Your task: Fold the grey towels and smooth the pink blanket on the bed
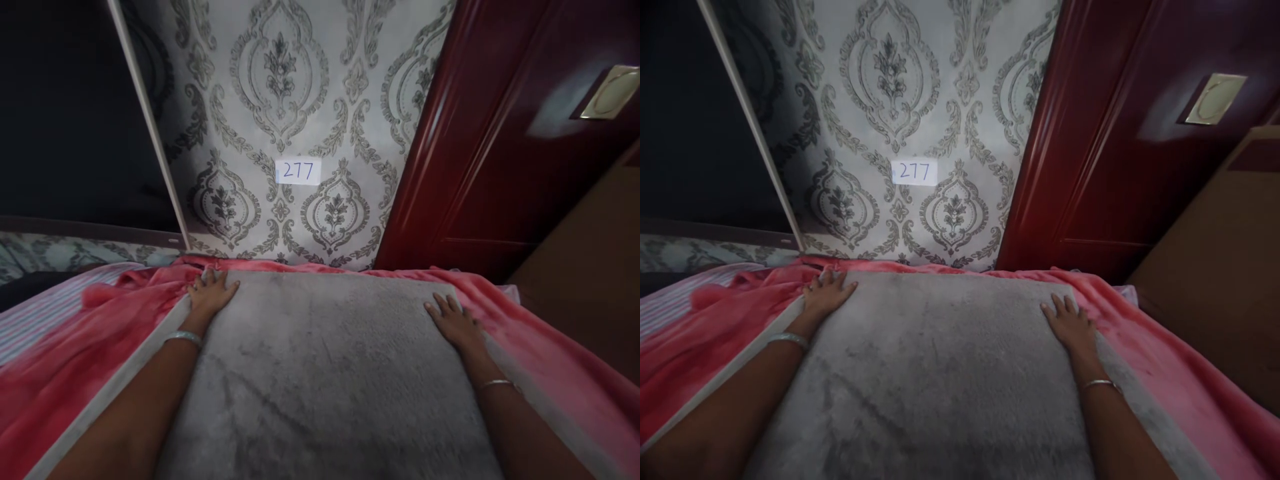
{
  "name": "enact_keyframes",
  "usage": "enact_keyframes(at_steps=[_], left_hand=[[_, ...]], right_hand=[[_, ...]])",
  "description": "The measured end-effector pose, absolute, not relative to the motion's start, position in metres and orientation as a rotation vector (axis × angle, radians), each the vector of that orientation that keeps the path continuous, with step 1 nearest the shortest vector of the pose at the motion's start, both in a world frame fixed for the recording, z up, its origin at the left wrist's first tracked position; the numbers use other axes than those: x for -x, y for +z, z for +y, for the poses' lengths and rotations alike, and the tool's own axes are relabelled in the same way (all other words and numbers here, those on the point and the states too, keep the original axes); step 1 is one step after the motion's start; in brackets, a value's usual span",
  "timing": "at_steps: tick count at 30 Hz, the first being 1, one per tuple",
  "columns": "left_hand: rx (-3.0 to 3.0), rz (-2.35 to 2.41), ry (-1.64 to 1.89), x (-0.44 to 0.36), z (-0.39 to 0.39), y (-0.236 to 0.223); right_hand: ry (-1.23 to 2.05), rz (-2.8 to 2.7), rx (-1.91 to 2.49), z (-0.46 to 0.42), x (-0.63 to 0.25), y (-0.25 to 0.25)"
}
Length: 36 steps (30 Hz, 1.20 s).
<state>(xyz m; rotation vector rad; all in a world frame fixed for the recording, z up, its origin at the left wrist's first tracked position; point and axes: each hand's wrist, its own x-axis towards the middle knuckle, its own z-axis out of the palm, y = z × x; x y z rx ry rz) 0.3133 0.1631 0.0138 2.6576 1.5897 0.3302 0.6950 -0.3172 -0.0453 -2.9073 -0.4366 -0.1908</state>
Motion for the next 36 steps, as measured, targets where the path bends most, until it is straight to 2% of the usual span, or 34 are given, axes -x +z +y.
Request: enact_keyframes(at_steps=[10, 17, 23, 27, 32, 36], left_hand=[[-2.761, 1.453, 0.132, -0.286, 0.155, 0.037], [-3.015, 0.878, 0.136, -0.211, 0.076, -0.002], [-3.009, 0.953, 0.139, -0.200, 0.041, -0.003], [-2.997, 0.917, 0.195, -0.203, 0.039, 0.004], [-2.976, 0.916, 0.196, -0.203, 0.039, 0.005], [-2.969, 0.922, 0.220, -0.204, 0.038, 0.005]], right_hand=[[-0.192, -0.425, 2.895, -0.313, -0.682, -0.033], [-0.202, -0.437, 2.858, -0.314, -0.686, -0.037], [-0.174, -0.448, 2.875, -0.315, -0.684, -0.034], [-0.008, -0.476, 2.913, -0.316, -0.679, -0.020], [0.102, -0.619, 2.944, -0.341, -0.632, -0.017], [0.032, -0.768, 2.958, -0.404, -0.558, -0.042]])
